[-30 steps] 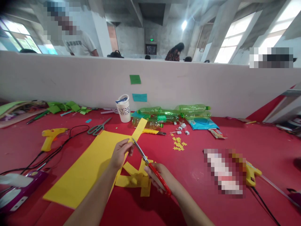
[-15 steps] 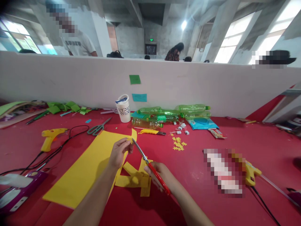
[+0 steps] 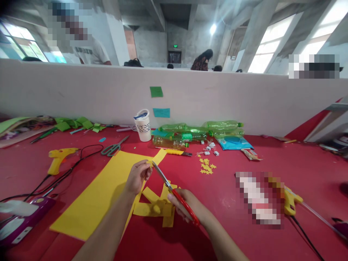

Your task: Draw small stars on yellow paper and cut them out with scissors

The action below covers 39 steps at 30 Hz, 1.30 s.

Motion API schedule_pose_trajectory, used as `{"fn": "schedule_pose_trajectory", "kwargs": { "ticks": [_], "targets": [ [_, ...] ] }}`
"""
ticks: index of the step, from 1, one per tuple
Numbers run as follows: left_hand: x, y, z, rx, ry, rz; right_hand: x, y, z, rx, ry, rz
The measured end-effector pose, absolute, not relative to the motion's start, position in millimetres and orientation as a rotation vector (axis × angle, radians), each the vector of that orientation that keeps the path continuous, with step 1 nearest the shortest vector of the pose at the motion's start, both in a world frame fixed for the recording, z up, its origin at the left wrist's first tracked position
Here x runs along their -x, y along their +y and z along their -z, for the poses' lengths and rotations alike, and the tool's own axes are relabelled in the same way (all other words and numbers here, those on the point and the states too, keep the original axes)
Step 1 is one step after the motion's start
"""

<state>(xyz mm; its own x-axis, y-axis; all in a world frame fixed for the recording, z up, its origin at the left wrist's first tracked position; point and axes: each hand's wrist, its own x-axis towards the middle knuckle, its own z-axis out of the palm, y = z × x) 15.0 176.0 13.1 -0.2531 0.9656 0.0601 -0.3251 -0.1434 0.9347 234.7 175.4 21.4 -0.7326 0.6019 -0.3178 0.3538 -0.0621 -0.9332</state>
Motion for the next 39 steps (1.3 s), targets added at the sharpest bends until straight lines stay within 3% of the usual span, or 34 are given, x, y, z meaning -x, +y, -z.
{"fn": "schedule_pose_trajectory", "kwargs": {
  "ticks": [7, 39],
  "targets": [
    [-14, 179, -14, -0.823, 1.147, -1.772, -235, 177, -17, 1.123, -1.964, -1.967],
    [-9, 179, -7, -0.844, 0.972, -1.583, -236, 176, -25, 1.127, -1.953, -2.020]
  ]
}}
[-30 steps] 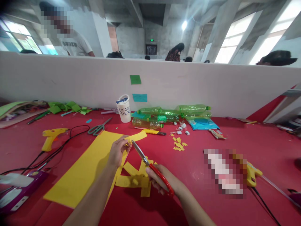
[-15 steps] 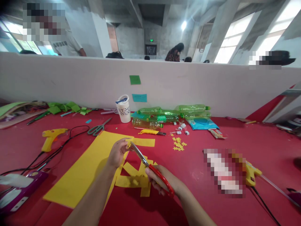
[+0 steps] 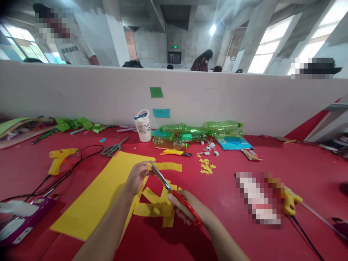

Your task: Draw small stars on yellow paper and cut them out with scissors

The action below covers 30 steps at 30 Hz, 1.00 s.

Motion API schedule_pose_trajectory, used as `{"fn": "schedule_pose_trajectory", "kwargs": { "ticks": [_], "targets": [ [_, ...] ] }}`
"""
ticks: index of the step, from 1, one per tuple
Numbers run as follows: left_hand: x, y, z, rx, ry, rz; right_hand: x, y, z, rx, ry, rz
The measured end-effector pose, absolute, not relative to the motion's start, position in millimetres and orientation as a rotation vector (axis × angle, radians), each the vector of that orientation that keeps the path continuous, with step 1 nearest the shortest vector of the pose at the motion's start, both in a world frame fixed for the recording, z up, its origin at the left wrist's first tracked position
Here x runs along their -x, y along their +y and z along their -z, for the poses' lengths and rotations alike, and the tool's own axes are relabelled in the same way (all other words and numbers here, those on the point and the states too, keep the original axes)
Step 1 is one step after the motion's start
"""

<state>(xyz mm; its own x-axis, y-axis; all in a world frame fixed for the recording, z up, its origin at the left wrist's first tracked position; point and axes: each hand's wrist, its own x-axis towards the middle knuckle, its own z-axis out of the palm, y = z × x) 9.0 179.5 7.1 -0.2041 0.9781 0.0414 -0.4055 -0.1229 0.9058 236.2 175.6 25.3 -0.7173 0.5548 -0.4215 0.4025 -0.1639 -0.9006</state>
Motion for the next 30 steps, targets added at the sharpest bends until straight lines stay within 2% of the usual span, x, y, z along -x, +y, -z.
{"fn": "schedule_pose_trajectory", "kwargs": {
  "ticks": [24, 30],
  "targets": [
    [-9.8, 176.5, -11.1, -0.882, 0.969, -1.542, -234.0, 175.4, -24.2, 1.173, -1.913, -2.023],
    [-14.8, 177.8, -14.5, -0.946, 1.025, -1.523, -228.7, 173.2, -25.2, 1.208, -1.881, -1.923]
  ]
}}
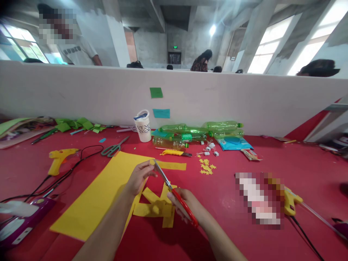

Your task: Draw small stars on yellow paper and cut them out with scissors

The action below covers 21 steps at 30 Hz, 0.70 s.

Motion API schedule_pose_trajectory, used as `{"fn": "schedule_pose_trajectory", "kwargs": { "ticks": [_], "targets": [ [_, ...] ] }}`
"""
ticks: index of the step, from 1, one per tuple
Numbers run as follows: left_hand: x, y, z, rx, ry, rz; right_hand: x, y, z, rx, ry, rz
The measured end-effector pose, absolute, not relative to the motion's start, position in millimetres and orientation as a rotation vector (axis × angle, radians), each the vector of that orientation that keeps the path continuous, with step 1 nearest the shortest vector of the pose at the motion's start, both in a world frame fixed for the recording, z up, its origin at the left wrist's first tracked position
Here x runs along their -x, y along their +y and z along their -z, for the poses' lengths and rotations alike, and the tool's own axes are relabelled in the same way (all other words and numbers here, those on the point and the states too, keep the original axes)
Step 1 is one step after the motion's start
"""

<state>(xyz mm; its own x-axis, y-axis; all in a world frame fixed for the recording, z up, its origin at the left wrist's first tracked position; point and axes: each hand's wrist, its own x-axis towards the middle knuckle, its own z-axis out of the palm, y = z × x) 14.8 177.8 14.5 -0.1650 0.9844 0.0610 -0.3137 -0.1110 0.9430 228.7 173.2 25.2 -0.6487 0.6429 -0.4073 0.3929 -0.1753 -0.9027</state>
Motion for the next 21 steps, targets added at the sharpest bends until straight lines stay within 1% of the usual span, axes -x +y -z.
{"fn": "schedule_pose_trajectory", "kwargs": {
  "ticks": [12, 21],
  "targets": [
    [-14.6, 176.6, -16.8, -0.964, 1.036, -1.587, -230.1, 173.6, -23.5, 1.275, -1.893, -1.874],
    [-14.6, 179.0, -11.9, -0.985, 1.049, -1.613, -233.6, 172.6, -26.6, 1.187, -1.985, -1.865]
  ]
}}
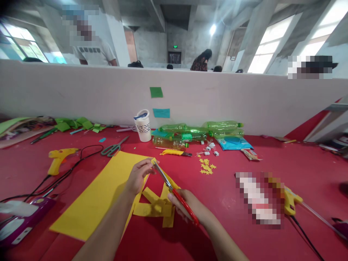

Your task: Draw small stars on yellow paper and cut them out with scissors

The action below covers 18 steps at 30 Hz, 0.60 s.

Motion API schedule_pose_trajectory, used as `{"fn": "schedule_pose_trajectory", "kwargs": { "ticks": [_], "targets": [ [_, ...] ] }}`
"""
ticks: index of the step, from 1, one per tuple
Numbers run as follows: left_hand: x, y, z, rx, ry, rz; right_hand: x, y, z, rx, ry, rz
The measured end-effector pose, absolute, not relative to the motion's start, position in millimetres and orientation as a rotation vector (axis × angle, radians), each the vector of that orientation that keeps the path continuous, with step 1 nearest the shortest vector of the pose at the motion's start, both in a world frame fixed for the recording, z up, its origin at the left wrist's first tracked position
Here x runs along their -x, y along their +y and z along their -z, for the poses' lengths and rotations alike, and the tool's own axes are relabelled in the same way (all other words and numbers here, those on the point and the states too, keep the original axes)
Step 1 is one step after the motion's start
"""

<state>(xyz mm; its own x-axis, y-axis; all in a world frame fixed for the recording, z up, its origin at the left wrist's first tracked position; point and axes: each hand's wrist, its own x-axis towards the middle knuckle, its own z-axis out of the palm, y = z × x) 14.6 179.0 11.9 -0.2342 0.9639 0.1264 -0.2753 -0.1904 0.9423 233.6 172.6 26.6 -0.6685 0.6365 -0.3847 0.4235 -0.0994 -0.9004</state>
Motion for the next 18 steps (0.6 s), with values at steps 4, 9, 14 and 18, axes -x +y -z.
{"fn": "schedule_pose_trajectory", "kwargs": {
  "ticks": [4, 9, 14, 18],
  "targets": [
    [-15.8, 179.1, -12.4, -1.026, 1.064, -1.612, -233.3, 173.2, -26.5, 1.199, -1.973, -1.866],
    [-16.8, 178.3, -14.6, -1.008, 1.081, -1.615, -232.7, 174.7, -23.0, 1.242, -1.968, -1.873],
    [-17.2, 177.1, -16.9, -0.997, 1.098, -1.605, -233.0, 176.4, -20.1, 1.230, -1.959, -1.898],
    [-17.7, 177.3, -17.6, -0.991, 1.115, -1.607, -232.8, 176.2, -22.8, 1.242, -1.964, -1.899]
  ]
}}
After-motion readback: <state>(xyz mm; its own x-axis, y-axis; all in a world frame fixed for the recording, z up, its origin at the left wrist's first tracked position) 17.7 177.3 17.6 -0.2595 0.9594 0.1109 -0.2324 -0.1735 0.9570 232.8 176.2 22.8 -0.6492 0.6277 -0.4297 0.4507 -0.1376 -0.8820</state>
